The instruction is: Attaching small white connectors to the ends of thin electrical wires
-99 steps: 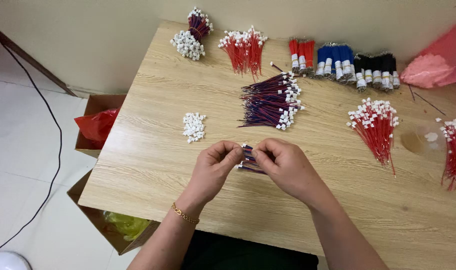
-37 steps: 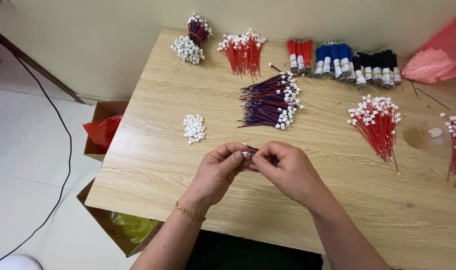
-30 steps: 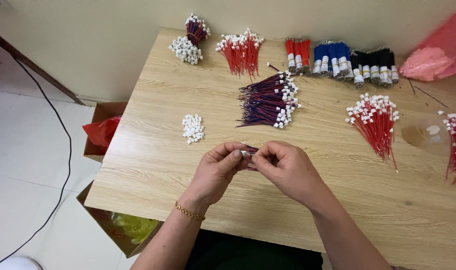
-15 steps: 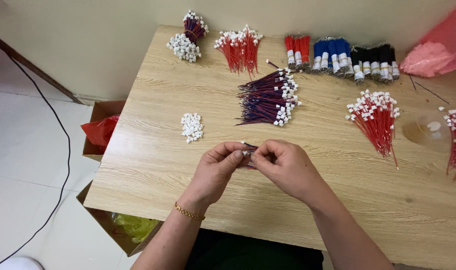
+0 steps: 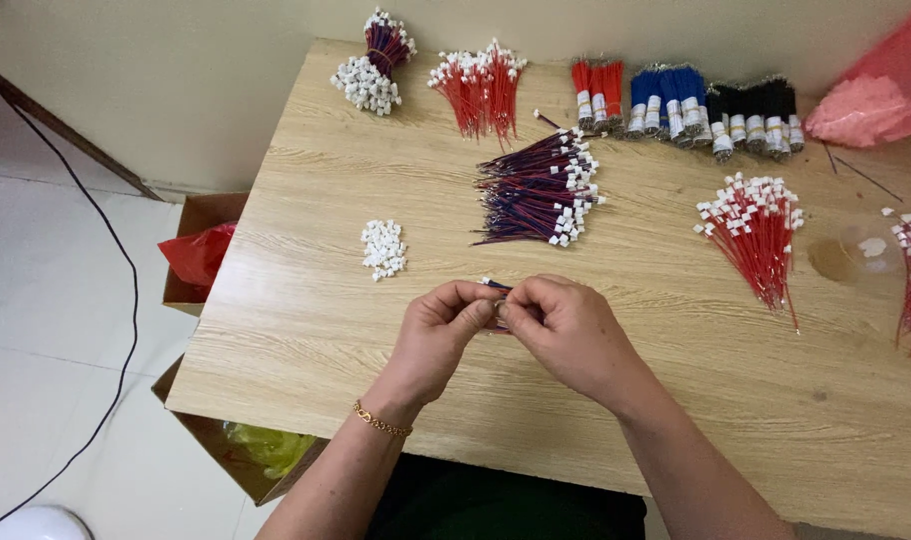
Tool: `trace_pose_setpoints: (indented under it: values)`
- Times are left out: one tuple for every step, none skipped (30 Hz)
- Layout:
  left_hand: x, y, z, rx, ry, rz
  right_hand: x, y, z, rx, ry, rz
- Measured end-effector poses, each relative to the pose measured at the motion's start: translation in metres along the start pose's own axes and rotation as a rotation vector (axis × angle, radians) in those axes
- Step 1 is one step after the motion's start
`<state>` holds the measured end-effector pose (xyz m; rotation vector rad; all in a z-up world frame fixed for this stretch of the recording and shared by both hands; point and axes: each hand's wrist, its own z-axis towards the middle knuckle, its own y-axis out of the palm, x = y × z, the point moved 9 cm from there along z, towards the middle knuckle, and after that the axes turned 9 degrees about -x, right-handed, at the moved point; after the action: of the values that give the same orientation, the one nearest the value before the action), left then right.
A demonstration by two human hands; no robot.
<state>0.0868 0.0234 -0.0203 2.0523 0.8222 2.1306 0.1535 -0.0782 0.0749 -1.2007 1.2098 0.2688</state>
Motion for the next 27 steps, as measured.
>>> trace_pose_setpoints:
  values:
    - [0.0,0.0,0.0,-0.001,0.001,0.0,-0.002,-0.001,-0.001,0.001,-0.001,0.0]
    - [0.0,-0.001,0.0,0.007,0.0,-0.009,-0.002,-0.001,-0.002,0.004,0.017,0.019]
    - [0.0,-0.002,-0.001,0.015,-0.001,-0.018,-0.002,-0.002,-0.004,0.007,0.035,0.039]
    - [-0.002,-0.003,0.001,0.014,-0.001,-0.019,-0.004,-0.002,-0.004,0.008,0.036,0.038]
    - [-0.004,-0.006,0.002,0.029,0.005,-0.04,-0.004,-0.003,-0.005,0.013,0.045,0.081]
    - [-0.005,-0.01,0.003,0.045,0.013,-0.062,-0.005,-0.003,-0.005,0.016,0.053,0.123]
    - [-0.005,-0.009,0.003,0.045,0.014,-0.063,-0.007,-0.004,-0.007,0.015,0.052,0.121]
    - [-0.009,-0.009,0.003,0.055,-0.015,-0.17,-0.011,-0.005,-0.009,0.026,0.025,0.136]
    - [-0.013,-0.009,0.003,0.064,-0.044,-0.278,-0.015,-0.007,-0.011,0.036,-0.002,0.152]
    - [-0.012,-0.01,0.002,0.067,-0.042,-0.279,-0.014,-0.008,-0.01,0.034,-0.003,0.15]
    - [-0.014,-0.008,0.002,0.054,-0.061,-0.332,-0.021,-0.01,-0.01,0.026,-0.078,0.106]
    - [-0.017,-0.006,0.002,0.038,-0.084,-0.383,-0.027,-0.013,-0.011,0.022,-0.15,0.064]
    - [-0.017,-0.006,0.001,0.037,-0.086,-0.384,-0.024,-0.012,-0.011,0.022,-0.149,0.064]
    - [-0.019,-0.006,0.001,0.035,-0.102,-0.413,-0.024,-0.013,-0.012,0.047,-0.175,0.015]
    - [-0.021,-0.005,0.001,0.033,-0.118,-0.442,-0.024,-0.014,-0.014,0.073,-0.201,-0.035]
    - [-0.02,-0.004,0.001,0.033,-0.117,-0.442,-0.021,-0.013,-0.014,0.072,-0.201,-0.035]
    - [-0.02,-0.003,0.001,0.033,-0.129,-0.463,-0.022,-0.013,-0.015,0.104,-0.23,-0.114]
    - [-0.019,-0.002,0.001,0.034,-0.138,-0.483,-0.023,-0.013,-0.016,0.135,-0.26,-0.194]
    - [-0.018,-0.001,0.001,0.035,-0.136,-0.483,-0.021,-0.012,-0.014,0.134,-0.262,-0.194]
    - [-0.018,0.001,0.0,0.037,-0.15,-0.513,-0.029,-0.012,-0.018,0.206,-0.354,-0.339]
    - [-0.019,0.002,0.0,0.038,-0.164,-0.542,-0.037,-0.01,-0.022,0.278,-0.446,-0.484]
    - [-0.021,0.001,0.0,0.039,-0.164,-0.542,-0.037,-0.011,-0.022,0.278,-0.445,-0.483]
    - [-0.024,0.0,0.0,0.04,-0.18,-0.554,-0.041,-0.01,-0.024,0.288,-0.487,-0.516]
    - [-0.027,-0.002,0.0,0.042,-0.197,-0.566,-0.045,-0.01,-0.026,0.298,-0.529,-0.549]
    - [-0.027,-0.001,-0.001,0.042,-0.197,-0.566,-0.043,-0.009,-0.025,0.297,-0.528,-0.549]
    - [-0.029,-0.001,-0.001,0.05,-0.207,-0.576,-0.044,-0.008,-0.027,0.333,-0.547,-0.6]
    - [-0.03,-0.001,-0.002,0.059,-0.217,-0.587,-0.045,-0.008,-0.029,0.368,-0.565,-0.65]
